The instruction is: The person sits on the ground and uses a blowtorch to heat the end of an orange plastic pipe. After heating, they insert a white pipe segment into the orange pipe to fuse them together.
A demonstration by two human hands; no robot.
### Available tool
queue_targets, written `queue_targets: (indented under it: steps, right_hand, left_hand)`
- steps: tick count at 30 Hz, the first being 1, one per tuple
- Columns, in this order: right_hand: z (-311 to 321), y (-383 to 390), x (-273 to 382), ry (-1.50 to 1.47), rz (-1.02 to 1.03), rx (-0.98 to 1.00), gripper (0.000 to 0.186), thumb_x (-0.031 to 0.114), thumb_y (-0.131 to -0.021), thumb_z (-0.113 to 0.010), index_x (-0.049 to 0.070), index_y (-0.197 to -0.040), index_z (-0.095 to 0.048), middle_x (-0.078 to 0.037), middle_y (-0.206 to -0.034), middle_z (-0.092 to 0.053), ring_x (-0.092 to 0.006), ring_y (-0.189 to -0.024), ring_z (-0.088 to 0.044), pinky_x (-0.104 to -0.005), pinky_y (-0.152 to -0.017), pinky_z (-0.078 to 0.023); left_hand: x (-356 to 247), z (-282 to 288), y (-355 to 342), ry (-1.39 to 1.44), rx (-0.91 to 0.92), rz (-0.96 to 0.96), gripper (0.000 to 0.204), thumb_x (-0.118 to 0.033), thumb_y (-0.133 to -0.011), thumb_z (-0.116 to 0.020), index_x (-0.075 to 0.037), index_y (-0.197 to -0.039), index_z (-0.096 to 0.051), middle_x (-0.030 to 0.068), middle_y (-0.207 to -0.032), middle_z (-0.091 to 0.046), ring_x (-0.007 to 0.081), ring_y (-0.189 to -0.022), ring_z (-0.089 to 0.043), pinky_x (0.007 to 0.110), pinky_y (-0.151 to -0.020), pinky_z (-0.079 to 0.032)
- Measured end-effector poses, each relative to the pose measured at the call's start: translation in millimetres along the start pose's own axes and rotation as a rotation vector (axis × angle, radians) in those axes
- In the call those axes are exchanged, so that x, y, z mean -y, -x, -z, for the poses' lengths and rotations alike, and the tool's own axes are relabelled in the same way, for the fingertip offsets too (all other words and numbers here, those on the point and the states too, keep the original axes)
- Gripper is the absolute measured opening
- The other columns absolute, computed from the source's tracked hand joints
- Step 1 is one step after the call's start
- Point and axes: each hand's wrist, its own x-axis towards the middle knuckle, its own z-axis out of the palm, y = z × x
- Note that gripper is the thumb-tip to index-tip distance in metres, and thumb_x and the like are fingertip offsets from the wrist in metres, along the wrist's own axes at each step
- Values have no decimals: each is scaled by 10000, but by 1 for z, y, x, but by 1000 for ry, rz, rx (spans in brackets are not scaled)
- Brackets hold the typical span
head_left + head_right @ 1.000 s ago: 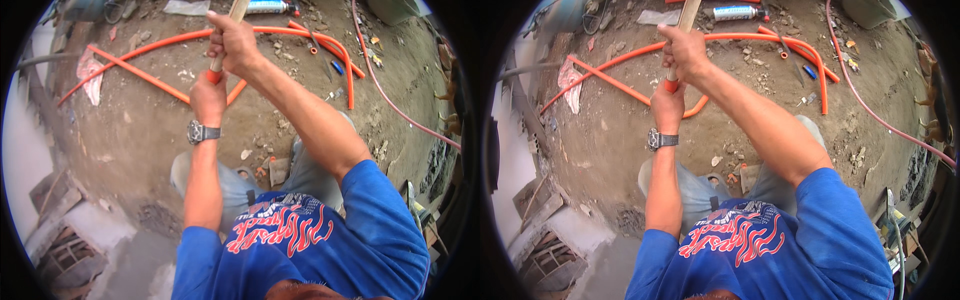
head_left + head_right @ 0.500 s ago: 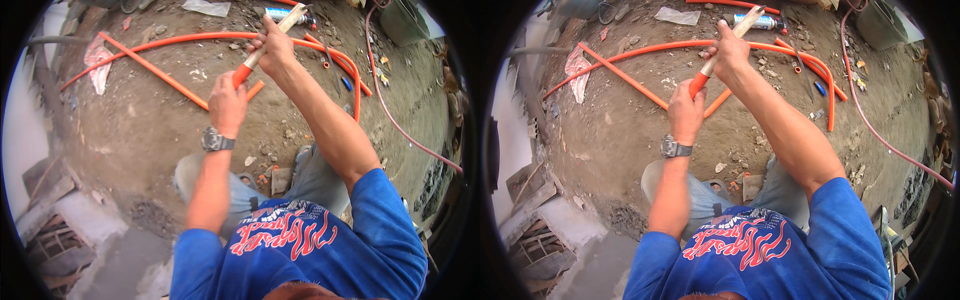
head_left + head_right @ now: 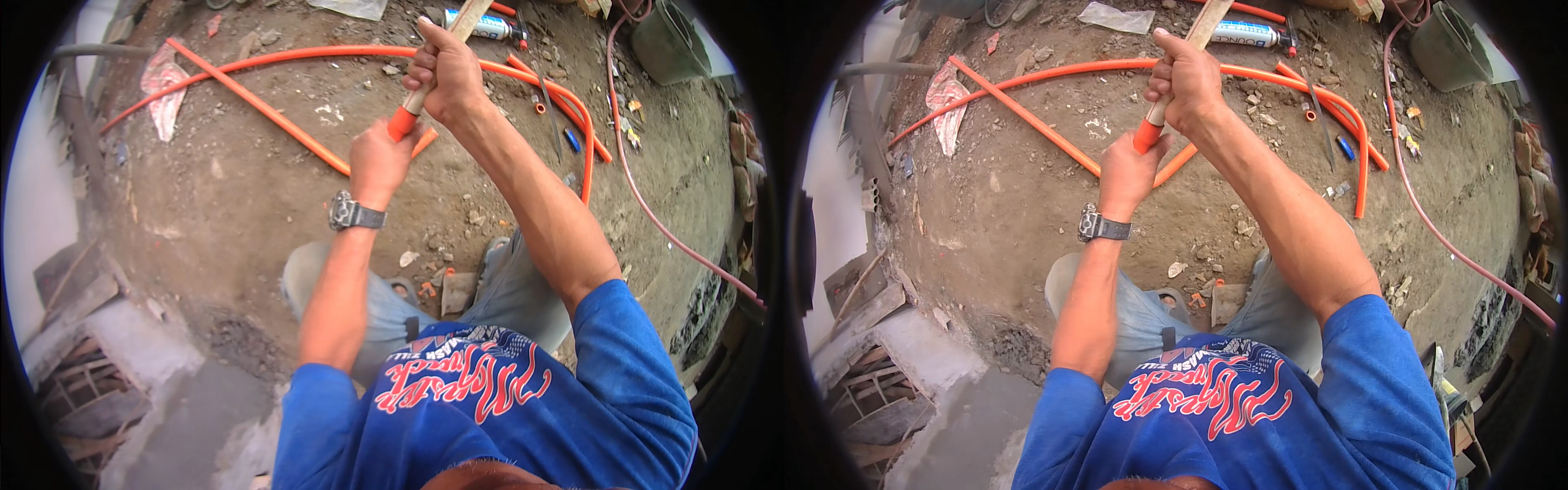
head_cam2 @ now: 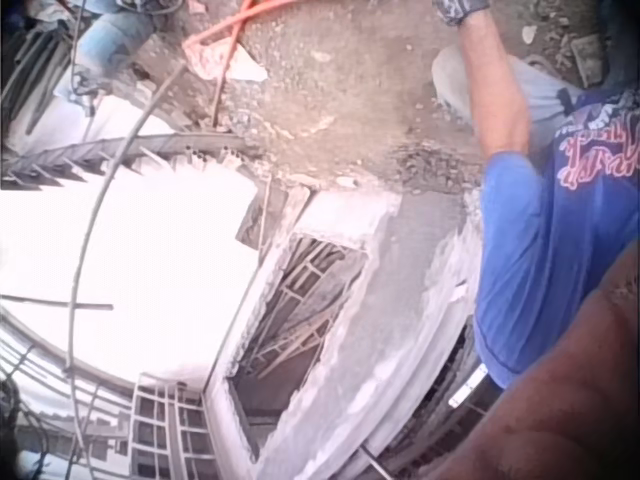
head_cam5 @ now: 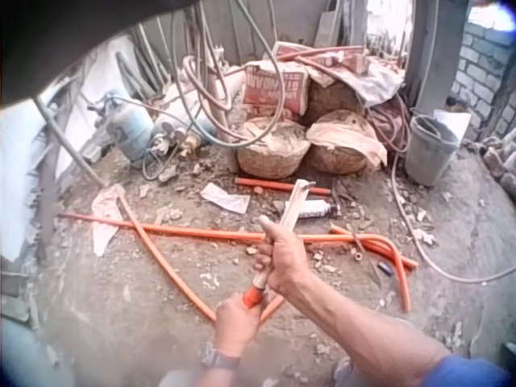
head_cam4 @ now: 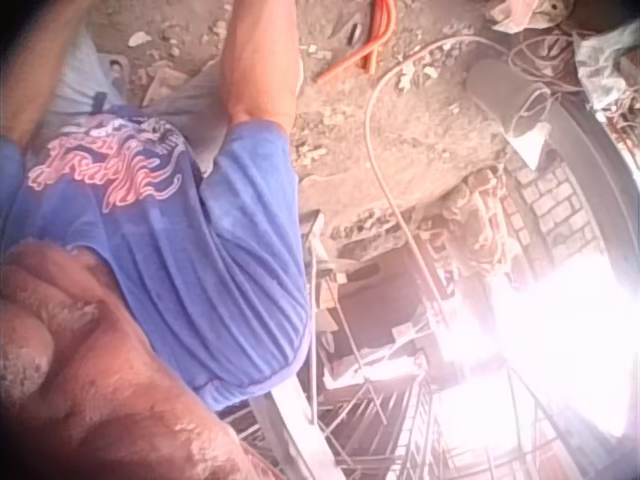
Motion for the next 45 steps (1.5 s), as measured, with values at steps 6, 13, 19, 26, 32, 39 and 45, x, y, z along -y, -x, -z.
queue_targets:
  steps: [6, 13, 19, 26, 32, 39, 45]
  right_hand:
    - [0, -1, 7, 30, 26, 30, 413, 306, -996, -703, 159, -747, -410, 42, -590, -348, -116, -496, -370, -325, -518, -370]
    - [-6, -12, 3, -59, 120, -269, 400, 363, -1007, -698, 145, -801, -434, 28, -610, -366, -132, -525, -390, -331, -535, -394]
    - [-5, -8, 2, -30, 66, -116, 446, 384, -1016, -675, 169, -751, -388, 39, -597, -343, -119, -503, -361, -316, -515, -357]
    - [8, -9, 9, 11, -101, 343, 482, 421, -1034, -637, 182, -707, -375, 59, -578, -321, -98, -473, -335, -310, -483, -337]
    - [7, -16, 14, -51, -61, 421, 441, 422, -1030, -654, 155, -761, -428, 41, -609, -350, -109, -499, -374, -306, -508, -371]
    - [3, -11, 8, -14, 96, -199, 407, 396, -1013, -691, 127, -832, -446, -1, -649, -441, -157, -570, -450, -370, -598, -473]
    - [-4, 1, 6, -51, 53, -61, 408, 402, -1017, -683, 139, -820, -441, 9, -640, -414, -149, -554, -422, -356, -577, -437]
  left_hand:
    - [-6, 15, -5, 218, 271, 93, 422, -376, -859, -838, 10, -918, -678, 196, -774, -713, 398, -696, -663, 416, -657, -519]
    - [-2, -8, 3, -276, -385, -371, 361, -290, -849, -822, -35, -1025, -637, 187, -809, -701, 402, -790, -702, 505, -695, -551]
    - [-8, -5, 2, -270, -145, -63, 342, -330, -862, -809, -46, -978, -659, 206, -783, -710, 438, -782, -704, 535, -685, -543]
    - [-6, 8, 10, 238, 200, 47, 371, -315, -861, -836, -17, -998, -664, 124, -663, -631, 244, -604, -665, 437, -582, -514]
    - [-8, 21, 8, 719, 450, 236, 347, -263, -885, -813, -8, -1058, -653, 93, -701, -614, 249, -620, -633, 416, -627, -516]
    - [-1, 4, 16, -225, -274, -309, 334, -253, -924, -740, -28, -1145, -632, 196, -871, -696, 435, -862, -686, 506, -746, -532]
    - [-14, 4, 13, -243, -201, -165, 323, -292, -886, -788, -28, -1011, -651, 218, -810, -697, 448, -755, -682, 537, -695, -537]
